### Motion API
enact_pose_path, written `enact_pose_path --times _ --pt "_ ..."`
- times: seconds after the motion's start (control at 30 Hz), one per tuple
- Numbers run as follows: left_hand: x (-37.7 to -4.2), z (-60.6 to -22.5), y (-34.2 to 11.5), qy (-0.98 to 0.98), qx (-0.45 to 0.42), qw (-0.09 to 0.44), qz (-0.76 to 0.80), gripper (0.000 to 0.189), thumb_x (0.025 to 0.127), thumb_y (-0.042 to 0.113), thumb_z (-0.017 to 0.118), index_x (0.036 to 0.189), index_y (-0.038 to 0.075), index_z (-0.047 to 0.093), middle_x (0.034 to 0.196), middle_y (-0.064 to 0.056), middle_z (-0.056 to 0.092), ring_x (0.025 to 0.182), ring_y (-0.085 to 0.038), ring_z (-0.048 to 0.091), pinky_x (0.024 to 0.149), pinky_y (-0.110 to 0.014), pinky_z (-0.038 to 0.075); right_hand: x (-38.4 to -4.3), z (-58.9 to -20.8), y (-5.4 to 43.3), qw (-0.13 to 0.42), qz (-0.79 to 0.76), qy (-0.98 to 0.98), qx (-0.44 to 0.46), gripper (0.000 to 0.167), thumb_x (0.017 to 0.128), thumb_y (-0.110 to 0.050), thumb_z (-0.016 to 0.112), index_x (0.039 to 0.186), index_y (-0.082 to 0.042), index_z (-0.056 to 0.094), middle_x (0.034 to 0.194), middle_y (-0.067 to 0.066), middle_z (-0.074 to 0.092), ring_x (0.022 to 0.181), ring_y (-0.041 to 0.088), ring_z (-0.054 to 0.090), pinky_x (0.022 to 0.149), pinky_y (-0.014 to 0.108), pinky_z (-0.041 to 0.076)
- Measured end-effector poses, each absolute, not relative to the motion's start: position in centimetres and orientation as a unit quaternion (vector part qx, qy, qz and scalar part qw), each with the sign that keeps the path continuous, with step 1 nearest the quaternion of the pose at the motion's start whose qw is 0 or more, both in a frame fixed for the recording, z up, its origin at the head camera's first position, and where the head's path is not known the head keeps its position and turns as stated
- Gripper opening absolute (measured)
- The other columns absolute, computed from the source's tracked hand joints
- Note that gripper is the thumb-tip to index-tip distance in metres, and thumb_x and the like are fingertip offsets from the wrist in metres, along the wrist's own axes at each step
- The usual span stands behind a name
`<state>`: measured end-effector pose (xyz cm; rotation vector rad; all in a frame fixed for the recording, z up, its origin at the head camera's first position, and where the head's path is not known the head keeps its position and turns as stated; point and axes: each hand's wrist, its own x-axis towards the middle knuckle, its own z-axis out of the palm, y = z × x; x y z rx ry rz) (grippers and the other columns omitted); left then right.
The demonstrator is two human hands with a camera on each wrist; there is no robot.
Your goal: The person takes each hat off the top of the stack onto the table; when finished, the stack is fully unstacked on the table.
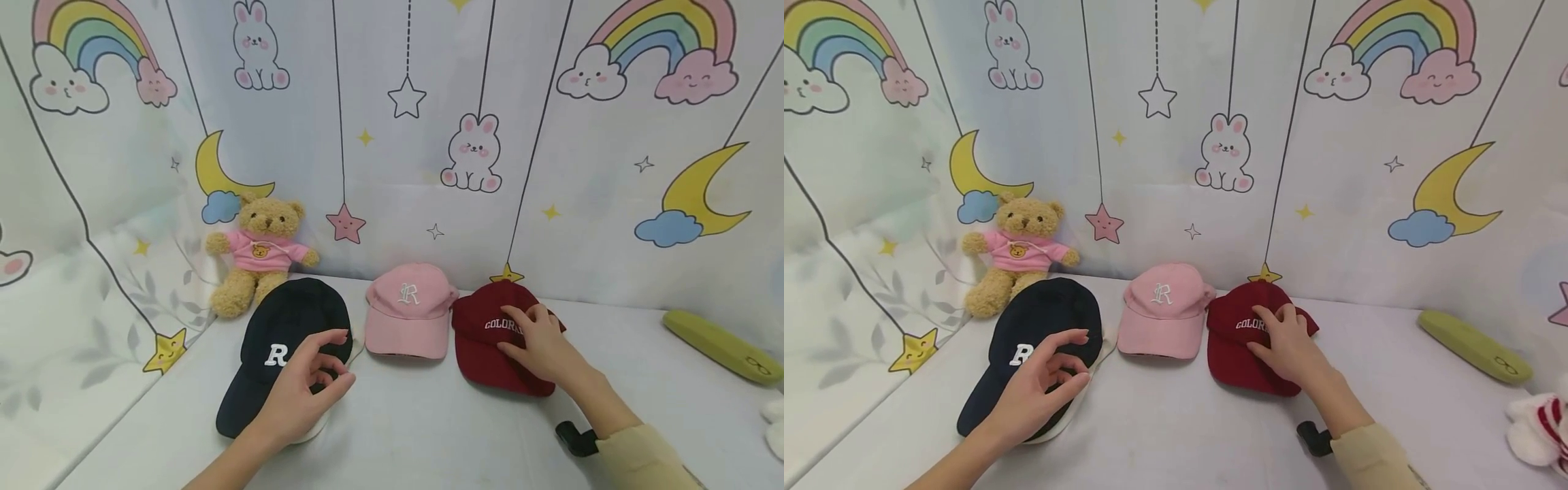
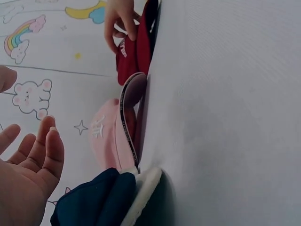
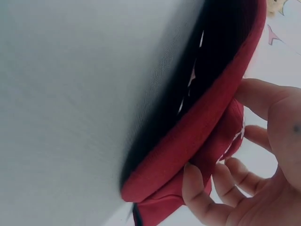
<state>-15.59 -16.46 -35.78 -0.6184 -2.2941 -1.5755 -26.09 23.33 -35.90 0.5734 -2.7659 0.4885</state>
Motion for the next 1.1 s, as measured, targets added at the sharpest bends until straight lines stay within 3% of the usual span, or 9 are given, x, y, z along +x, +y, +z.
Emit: enact_pose_path --times 0.37,0.57,0.77,1.1 --pt "-15.4 -36.7 -17.8 -0.783 -0.259 0.196 -0.531 0.05 0.093 0.0 0.07 0.137 0.015 0.054 0.129 -0.012 0.055 0.089 -0.015 0.065 0.072 -0.027 0.054 -27.7 -36.0 23.3 0.147 0.171 -0.953 0.201 0.057 0.09 -0.02 0.077 0.138 -0.004 0.051 0.107 0.024 0.045 0.094 0.043 0.045 0.064 0.051 0.05" --pt "-15.3 -36.8 -18.6 -0.781 -0.257 0.21 -0.529 0.049 0.092 -0.003 0.069 0.137 0.009 0.054 0.129 -0.017 0.055 0.089 -0.015 0.064 0.072 -0.025 0.054 -28.6 -36.0 23.4 0.143 0.174 -0.954 0.199 0.057 0.091 -0.02 0.076 0.138 -0.003 0.05 0.107 0.025 0.045 0.095 0.044 0.044 0.065 0.053 0.049" --pt "-15.1 -36.9 -19.3 -0.786 -0.249 0.221 -0.521 0.048 0.092 -0.003 0.07 0.136 0.004 0.053 0.128 -0.016 0.056 0.089 -0.014 0.064 0.072 -0.025 0.054 -29.3 -36.1 23.5 0.141 0.176 -0.953 0.2 0.058 0.091 -0.021 0.076 0.139 -0.003 0.05 0.105 0.025 0.045 0.094 0.043 0.045 0.066 0.054 0.049" --pt "-14.9 -36.7 -19.9 -0.793 -0.234 0.239 -0.509 0.047 0.091 -0.004 0.07 0.135 0.004 0.055 0.126 -0.014 0.057 0.087 -0.013 0.064 0.07 -0.024 0.054 -29.9 -36.1 23.4 0.133 0.17 -0.957 0.194 0.057 0.093 -0.023 0.073 0.141 -0.003 0.048 0.108 0.027 0.044 0.097 0.045 0.044 0.067 0.055 0.048"
